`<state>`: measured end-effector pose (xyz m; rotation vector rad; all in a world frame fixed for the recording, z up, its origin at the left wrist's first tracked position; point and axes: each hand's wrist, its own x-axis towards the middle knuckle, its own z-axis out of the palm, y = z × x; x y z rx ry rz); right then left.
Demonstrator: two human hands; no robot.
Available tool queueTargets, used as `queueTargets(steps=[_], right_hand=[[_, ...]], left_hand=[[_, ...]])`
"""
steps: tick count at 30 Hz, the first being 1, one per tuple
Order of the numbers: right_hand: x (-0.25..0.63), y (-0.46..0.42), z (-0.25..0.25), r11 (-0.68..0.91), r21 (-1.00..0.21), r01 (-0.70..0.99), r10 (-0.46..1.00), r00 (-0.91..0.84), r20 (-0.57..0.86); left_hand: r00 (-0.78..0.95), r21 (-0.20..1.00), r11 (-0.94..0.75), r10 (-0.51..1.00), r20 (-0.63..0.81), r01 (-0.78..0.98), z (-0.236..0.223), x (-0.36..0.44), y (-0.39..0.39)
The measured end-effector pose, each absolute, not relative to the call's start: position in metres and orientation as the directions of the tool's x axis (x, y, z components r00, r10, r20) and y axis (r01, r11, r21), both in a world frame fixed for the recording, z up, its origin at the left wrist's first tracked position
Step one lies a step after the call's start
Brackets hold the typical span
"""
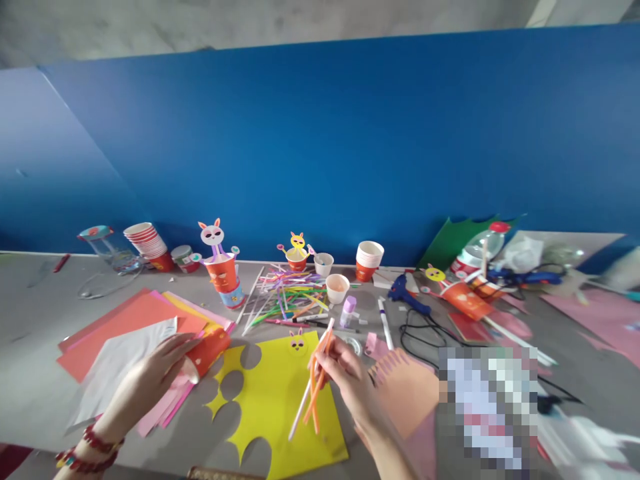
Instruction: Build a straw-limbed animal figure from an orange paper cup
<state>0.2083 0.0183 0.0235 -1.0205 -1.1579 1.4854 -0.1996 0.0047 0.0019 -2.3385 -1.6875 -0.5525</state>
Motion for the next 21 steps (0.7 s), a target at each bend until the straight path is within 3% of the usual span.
queueTargets(steps=[4,10,17,21], right_hand=[[0.206,0.016,0.028,0.005,-0.992,-0.128,0.967,-0.252,0.038],[0.189,0.012,0.044,0.266,-0.964,0.023,0.893,-0.382,0.237],[0.184,0.012,0.028,0.096,-0.971,-0.219,0.936,-0.313,0.163],[0.19,0.011,0.018,0.002,-0.946,-0.325,0.964,-0.25,0.088]], left_hand=[[0.107,0.248,-0.269,0.848,0.519,0.93,0.03,-0.169,0.011],[0.272,0.583,-0.48,0.87,0.411,0.655,0.079,-0.077,0.029],[0.344,0.818,-0.418,0.893,0.29,0.395,0.082,-0.036,0.033],[0.474,0.756,-0.569,0.789,0.39,0.324,0.067,-0.039,0.029]])
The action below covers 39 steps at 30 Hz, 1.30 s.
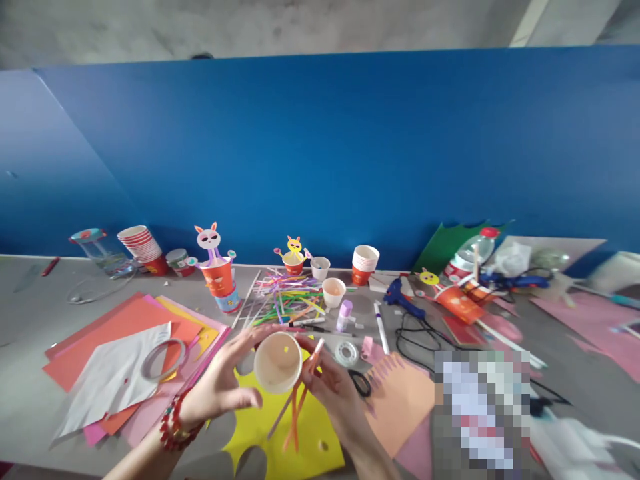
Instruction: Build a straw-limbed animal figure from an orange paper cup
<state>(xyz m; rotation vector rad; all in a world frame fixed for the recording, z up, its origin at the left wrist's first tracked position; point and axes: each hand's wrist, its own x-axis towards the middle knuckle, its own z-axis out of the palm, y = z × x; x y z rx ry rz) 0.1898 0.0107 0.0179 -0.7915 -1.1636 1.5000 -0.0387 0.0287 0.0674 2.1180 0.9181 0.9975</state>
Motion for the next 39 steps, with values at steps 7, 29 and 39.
queueTargets(steps=[7,29,39], right_hand=[[0.192,0.008,0.014,0.055,-0.979,-0.197,0.98,-0.179,0.092],[0.197,0.015,-0.005,-0.236,-0.776,-0.585,0.968,-0.069,-0.242],[0.202,0.013,-0.007,-0.179,-0.765,-0.619,0.977,-0.02,-0.213]], left_hand=[[0.443,0.815,-0.523,0.81,0.385,0.249,0.046,-0.027,0.026],[0.852,0.504,-0.729,0.523,-0.026,0.462,0.005,-0.041,0.016],[0.892,0.469,-0.839,0.405,0.2,0.275,0.0,-0.021,0.031]])
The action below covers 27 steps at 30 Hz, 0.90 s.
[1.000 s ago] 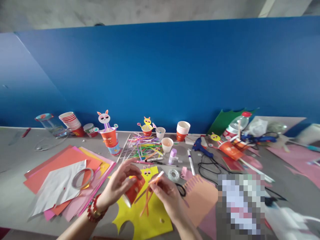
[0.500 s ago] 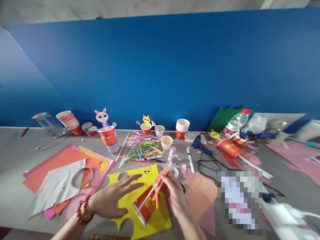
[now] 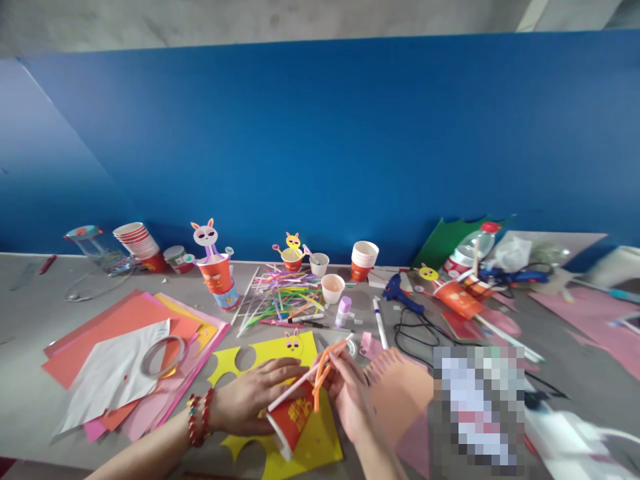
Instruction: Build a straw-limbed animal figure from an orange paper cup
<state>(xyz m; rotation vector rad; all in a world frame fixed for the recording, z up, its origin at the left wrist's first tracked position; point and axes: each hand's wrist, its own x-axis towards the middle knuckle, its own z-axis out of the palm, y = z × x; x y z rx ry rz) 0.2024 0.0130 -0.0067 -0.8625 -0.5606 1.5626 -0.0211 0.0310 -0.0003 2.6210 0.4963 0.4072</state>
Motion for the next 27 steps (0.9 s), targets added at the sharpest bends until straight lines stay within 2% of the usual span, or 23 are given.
queueTargets(steps=[4,9,11,13,16,18,20,22,24,25,27], right_hand=[[0.211,0.013,-0.002,-0.12,-0.762,-0.636,0.988,-0.004,-0.152],[0.216,0.003,0.019,-0.025,-0.835,-0.549,1.0,-0.012,-0.022],[0.217,-0.001,0.031,0.088,-0.911,-0.402,0.996,0.01,0.091],[0.217,-0.003,0.041,0.217,-0.96,-0.174,0.976,0.004,0.22],[0.216,-0.004,0.046,0.338,-0.934,0.118,0.938,-0.123,0.324],[0.215,-0.003,0.044,0.374,-0.902,0.216,0.919,-0.219,0.328],[0.214,-0.002,0.04,0.399,-0.875,0.273,0.903,-0.282,0.323],[0.214,-0.002,0.036,0.429,-0.849,0.31,0.889,-0.311,0.336],[0.215,-0.001,0.035,0.457,-0.825,0.332,0.877,-0.324,0.355],[0.216,-0.001,0.036,0.466,-0.818,0.337,0.872,-0.334,0.359],[0.216,-0.001,0.038,0.477,-0.81,0.342,0.86,-0.371,0.35]], left_hand=[[0.845,0.522,-0.768,0.512,0.153,0.37,0.008,-0.021,0.03],[0.63,0.651,-0.516,0.773,0.074,0.557,0.028,-0.021,0.037],[0.598,0.654,-0.46,0.802,0.014,0.601,0.032,-0.021,0.044],[0.582,0.634,-0.437,0.813,-0.026,0.638,0.032,-0.019,0.051],[0.572,0.625,-0.422,0.819,-0.048,0.657,0.031,-0.018,0.056],[0.577,0.653,-0.407,0.815,-0.055,0.638,0.031,-0.02,0.056],[0.609,0.736,-0.378,0.791,-0.059,0.562,0.03,-0.027,0.053],[0.69,0.84,-0.349,0.723,-0.042,0.416,0.024,-0.038,0.048],[0.778,0.886,-0.37,0.627,0.017,0.279,0.011,-0.047,0.042],[0.784,0.887,-0.39,0.619,0.053,0.248,0.004,-0.05,0.038],[0.704,0.883,-0.374,0.707,0.072,0.285,-0.01,-0.052,0.03]])
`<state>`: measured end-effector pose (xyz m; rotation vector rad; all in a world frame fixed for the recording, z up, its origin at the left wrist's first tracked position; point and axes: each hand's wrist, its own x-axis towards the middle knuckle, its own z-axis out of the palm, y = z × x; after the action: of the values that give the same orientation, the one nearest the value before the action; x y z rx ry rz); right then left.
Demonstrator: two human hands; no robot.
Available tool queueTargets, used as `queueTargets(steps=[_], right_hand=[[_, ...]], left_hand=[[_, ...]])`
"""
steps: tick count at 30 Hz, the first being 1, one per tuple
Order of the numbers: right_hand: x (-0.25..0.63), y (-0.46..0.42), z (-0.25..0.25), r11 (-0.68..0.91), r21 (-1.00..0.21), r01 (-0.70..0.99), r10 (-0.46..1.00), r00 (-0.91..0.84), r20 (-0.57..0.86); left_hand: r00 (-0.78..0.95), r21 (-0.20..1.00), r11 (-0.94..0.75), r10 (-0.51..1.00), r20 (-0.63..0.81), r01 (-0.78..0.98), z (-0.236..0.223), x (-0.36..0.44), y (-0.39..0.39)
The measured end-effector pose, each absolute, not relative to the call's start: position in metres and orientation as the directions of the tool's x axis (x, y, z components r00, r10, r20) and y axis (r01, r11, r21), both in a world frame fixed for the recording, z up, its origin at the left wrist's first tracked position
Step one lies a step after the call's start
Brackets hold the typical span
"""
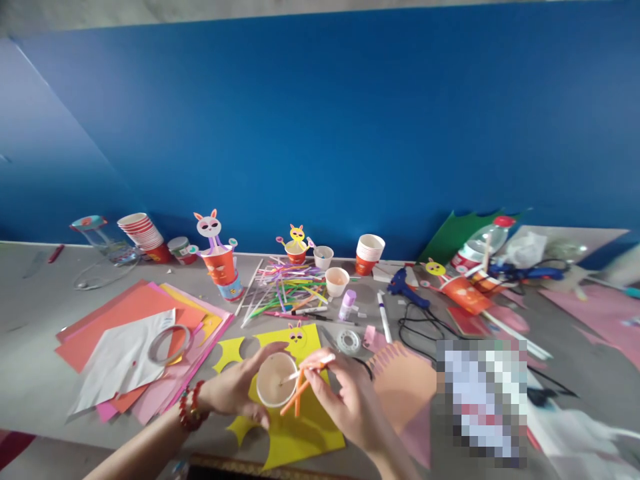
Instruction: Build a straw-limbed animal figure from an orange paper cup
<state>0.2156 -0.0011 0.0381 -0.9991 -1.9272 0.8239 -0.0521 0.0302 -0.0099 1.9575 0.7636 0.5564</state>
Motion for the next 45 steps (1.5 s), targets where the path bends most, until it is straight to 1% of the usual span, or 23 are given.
queueTargets(steps=[1,3,9,12,15,18,21,24,28,34,40,45], right_hand=[[0.215,-0.001,0.04,0.48,-0.806,0.348,0.854,-0.395,0.338],[0.214,-0.001,0.045,0.486,-0.792,0.369,0.844,-0.433,0.316],[0.21,-0.003,0.058,0.499,-0.776,0.386,0.826,-0.484,0.291],[0.21,-0.001,0.058,0.484,-0.798,0.359,0.841,-0.444,0.31],[0.211,0.004,0.055,0.458,-0.842,0.284,0.85,-0.418,0.321],[0.21,0.006,0.052,0.377,-0.9,0.218,0.876,-0.401,0.269],[0.209,0.005,0.055,0.32,-0.921,0.222,0.887,-0.412,0.209],[0.208,0.003,0.062,0.349,-0.886,0.304,0.88,-0.431,0.199],[0.205,0.003,0.07,0.426,-0.816,0.391,0.871,-0.42,0.254],[0.202,0.002,0.077,0.525,-0.75,0.403,0.834,-0.418,0.36],[0.202,-0.001,0.076,0.571,-0.716,0.403,0.806,-0.44,0.395],[0.199,-0.005,0.081,0.584,-0.686,0.433,0.797,-0.467,0.383]], left_hand=[[0.662,0.879,-0.37,0.744,0.088,0.299,-0.015,-0.051,0.027],[0.621,0.871,-0.381,0.775,0.117,0.311,-0.019,-0.048,0.022],[0.652,0.811,-0.501,0.729,0.208,0.302,-0.004,-0.045,0.02],[0.654,0.793,-0.517,0.727,0.209,0.321,0.0,-0.047,0.02],[0.647,0.781,-0.511,0.739,0.186,0.359,0.0,-0.048,0.02],[0.66,0.779,-0.514,0.73,0.177,0.359,0.003,-0.047,0.019],[0.68,0.773,-0.529,0.711,0.179,0.35,0.008,-0.045,0.018],[0.692,0.756,-0.553,0.697,0.191,0.349,0.014,-0.044,0.018],[0.714,0.731,-0.603,0.661,0.233,0.32,0.016,-0.042,0.018],[0.719,0.728,-0.623,0.642,0.268,0.285,0.016,-0.041,0.019],[0.722,0.738,-0.627,0.628,0.29,0.25,0.018,-0.038,0.019],[0.71,0.737,-0.614,0.65,0.27,0.281,0.015,-0.039,0.019]])
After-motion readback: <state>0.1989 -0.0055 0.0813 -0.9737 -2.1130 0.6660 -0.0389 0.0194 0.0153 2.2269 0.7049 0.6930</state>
